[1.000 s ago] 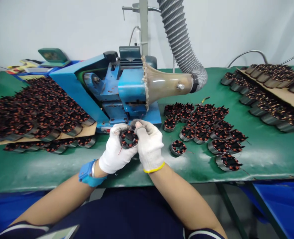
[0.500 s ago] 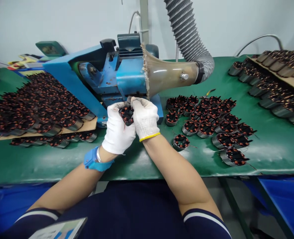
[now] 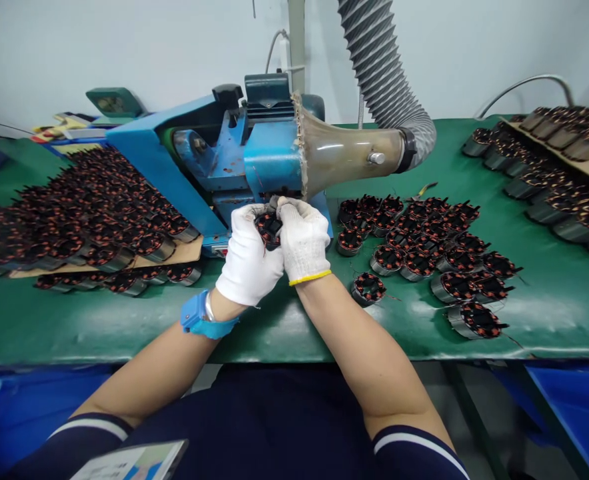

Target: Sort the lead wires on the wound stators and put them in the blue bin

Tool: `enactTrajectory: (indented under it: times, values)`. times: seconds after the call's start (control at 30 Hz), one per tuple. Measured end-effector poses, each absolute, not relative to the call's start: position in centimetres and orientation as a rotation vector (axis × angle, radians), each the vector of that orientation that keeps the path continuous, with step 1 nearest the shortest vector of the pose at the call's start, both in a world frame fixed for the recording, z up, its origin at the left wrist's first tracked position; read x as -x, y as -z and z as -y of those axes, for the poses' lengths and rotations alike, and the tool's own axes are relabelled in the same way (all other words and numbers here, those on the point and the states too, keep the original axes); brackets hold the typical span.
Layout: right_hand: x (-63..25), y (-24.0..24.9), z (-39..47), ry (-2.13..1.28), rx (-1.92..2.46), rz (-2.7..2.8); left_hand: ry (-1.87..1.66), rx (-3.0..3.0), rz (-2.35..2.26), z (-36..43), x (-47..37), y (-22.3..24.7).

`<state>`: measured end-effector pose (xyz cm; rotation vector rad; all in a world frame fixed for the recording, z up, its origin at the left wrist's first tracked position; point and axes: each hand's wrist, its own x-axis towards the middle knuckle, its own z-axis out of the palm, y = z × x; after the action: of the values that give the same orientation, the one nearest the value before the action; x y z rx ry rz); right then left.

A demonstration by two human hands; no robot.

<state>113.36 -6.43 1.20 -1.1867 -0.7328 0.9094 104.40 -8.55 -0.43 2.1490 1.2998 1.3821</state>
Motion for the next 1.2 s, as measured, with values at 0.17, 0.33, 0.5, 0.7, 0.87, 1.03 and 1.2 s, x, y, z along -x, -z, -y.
enactTrajectory:
  times: [0.17, 0.33, 0.5, 0.7, 0.87, 1.03, 1.2]
  values:
    - [-113.8, -0.8, 10.9, -0.918, 1.152, 0.833, -1.514, -2.255, -0.963, 9.5, -103.1, 2.5]
    - [-115.6, -0.4, 16.0, -0.87, 1.155, 1.135, -1.476, -2.205, -0.801, 11.3, -102.6, 3.8]
    - [-118.4, -0.4, 17.0, -1.066, 1.186, 1.103, -1.324, -2.002, -0.871, 12.6, -103.4, 2.9]
    - [-120.1, 0.1, 16.5, -1.152, 0.891, 0.626, -1.27, -1.887, -0.854, 11.8, -103.0, 1.7]
    - [-118.6, -0.8, 16.2, -1.259, 0.997, 0.943, -1.18, -1.981, -0.743, 11.4, -102.6, 2.2]
    - [-119.3, -1.1, 15.9, -1.324, 1.006, 1.13, -1.179, -2.112, -0.656, 11.3, -102.2, 2.3]
    - [-120.4, -0.1, 15.8, -1.255, 0.936, 0.963, -1.185, -2.135, -0.6, 11.2, -102.0, 1.4]
